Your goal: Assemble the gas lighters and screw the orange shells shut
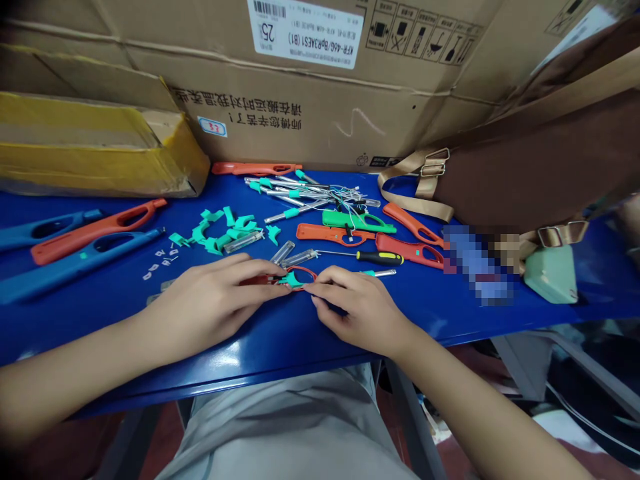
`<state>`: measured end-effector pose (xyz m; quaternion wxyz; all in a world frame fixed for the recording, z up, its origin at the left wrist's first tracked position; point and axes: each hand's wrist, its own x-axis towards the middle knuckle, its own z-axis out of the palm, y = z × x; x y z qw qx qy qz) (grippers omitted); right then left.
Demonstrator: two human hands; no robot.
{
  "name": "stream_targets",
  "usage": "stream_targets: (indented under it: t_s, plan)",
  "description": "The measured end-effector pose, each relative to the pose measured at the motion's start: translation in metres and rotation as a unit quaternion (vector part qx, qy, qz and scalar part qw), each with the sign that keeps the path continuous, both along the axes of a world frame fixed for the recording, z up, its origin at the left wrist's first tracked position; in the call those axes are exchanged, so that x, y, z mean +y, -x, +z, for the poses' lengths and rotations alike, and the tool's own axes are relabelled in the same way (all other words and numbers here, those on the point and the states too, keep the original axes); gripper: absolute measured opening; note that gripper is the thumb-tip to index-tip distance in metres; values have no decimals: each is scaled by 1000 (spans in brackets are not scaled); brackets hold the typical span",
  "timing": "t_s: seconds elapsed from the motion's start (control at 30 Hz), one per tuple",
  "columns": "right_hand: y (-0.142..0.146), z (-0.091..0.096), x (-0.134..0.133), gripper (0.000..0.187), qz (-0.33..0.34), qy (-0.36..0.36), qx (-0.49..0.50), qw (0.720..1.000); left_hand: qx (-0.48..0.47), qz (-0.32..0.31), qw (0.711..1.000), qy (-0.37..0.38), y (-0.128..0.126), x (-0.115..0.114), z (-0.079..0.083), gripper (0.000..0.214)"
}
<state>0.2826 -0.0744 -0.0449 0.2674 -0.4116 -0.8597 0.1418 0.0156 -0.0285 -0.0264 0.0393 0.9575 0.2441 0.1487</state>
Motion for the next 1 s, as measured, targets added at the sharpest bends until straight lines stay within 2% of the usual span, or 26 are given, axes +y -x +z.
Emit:
stream_targets:
  t_s: [0.43, 0.73, 1.0]
  plan:
    - [2, 0, -3, 29, -9, -4, -30, 999, 11, -4, 1000, 5, -3, 0, 2, 39]
    - [3, 0, -2, 30, -5, -13, -27, 1000, 0, 3, 998, 55, -5, 2, 2, 38]
    - [3, 0, -4, 29, -10, 0, -26, 1000, 2, -6, 1000, 21, -4, 1, 0, 40]
